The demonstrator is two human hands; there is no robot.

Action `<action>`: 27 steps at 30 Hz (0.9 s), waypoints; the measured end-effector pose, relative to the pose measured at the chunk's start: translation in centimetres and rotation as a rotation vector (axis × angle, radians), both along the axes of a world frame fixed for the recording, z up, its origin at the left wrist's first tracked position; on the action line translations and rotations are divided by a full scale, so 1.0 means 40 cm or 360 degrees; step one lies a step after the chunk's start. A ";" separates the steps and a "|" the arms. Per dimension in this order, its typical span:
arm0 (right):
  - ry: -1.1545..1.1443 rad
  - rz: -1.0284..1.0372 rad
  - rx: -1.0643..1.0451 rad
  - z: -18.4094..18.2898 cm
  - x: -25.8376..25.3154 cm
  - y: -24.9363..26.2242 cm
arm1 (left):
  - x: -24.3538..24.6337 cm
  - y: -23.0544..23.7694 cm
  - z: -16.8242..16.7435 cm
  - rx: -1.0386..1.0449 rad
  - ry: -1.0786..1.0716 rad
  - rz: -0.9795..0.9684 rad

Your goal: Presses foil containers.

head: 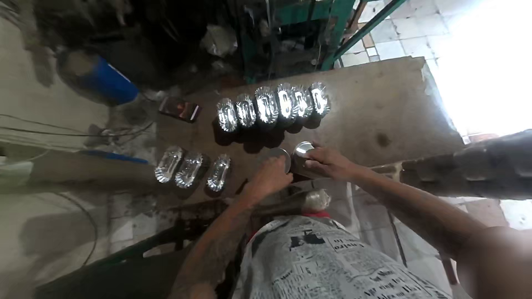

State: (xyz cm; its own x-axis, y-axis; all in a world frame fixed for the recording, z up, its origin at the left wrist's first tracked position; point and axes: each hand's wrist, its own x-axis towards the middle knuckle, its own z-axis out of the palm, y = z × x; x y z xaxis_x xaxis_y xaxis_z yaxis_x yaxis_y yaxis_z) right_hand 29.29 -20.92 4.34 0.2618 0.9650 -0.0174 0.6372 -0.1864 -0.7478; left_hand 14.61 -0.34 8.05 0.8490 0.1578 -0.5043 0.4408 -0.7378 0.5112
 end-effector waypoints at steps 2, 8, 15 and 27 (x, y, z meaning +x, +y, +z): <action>0.0058 0.0029 -0.0001 -0.001 0.007 -0.004 | 0.029 0.038 -0.045 -0.0199 0.0093 -0.0175; 0.0069 -0.0106 0.0059 -0.015 -0.001 -0.006 | 0.084 0.161 -0.031 -0.0998 0.0377 -0.0437; -0.0556 -0.0201 -0.0008 -0.035 -0.065 -0.006 | 0.053 0.118 0.001 -0.0540 0.0084 -0.0349; 0.1798 -0.0654 0.0090 0.146 -0.502 0.156 | -0.460 -0.038 0.059 -0.1908 -0.0796 0.1966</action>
